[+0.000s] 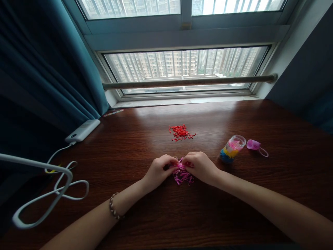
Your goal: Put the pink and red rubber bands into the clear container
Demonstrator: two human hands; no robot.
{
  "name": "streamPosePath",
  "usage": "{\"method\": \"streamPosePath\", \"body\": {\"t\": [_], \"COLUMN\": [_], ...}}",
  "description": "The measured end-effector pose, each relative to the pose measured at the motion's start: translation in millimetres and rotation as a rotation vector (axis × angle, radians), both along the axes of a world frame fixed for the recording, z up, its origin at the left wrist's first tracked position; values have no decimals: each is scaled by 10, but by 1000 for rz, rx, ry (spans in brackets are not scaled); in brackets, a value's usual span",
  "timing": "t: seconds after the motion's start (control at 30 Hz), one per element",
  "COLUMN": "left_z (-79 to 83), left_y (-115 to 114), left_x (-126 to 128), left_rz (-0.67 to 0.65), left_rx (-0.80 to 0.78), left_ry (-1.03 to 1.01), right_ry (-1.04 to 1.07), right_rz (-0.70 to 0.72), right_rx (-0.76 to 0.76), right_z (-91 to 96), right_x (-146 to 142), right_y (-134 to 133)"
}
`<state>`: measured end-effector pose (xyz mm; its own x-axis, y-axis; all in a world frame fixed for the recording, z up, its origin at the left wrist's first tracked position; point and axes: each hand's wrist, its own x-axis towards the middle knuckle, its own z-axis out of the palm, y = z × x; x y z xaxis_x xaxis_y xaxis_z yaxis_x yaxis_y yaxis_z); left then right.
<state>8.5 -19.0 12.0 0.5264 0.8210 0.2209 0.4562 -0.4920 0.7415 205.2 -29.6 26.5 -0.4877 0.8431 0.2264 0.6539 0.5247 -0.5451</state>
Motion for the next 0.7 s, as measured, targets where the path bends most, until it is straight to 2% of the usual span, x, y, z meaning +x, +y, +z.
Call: {"method": "streamPosePath", "body": {"t": [0.27,0.33,0.43,0.57,0.63,0.7], "left_z": [-5,-21,-39,-43,-37,-27], "left_y": [15,22,32,50,57,58], "left_x": [-11,-14,-23,-42,-45,-41], "left_rz": [22,17,-2,-25,-41,-59], "left_rx": [33,42,72,121,126,122], "left_ry": [-20,-12,0,30,43,45], "right_ry": [297,347,373,335,213,68], "right_rz": [-133,-150,-180,-318,-402,-455], "right_rx": [-124,-159,-139,-28,-42,-83], "right_z": [199,297,605,1184,1405,1523], "right_x": [80,78,174,607,878,1094], "right_y": [-35,-73,-151,-228,-226,-197]}}
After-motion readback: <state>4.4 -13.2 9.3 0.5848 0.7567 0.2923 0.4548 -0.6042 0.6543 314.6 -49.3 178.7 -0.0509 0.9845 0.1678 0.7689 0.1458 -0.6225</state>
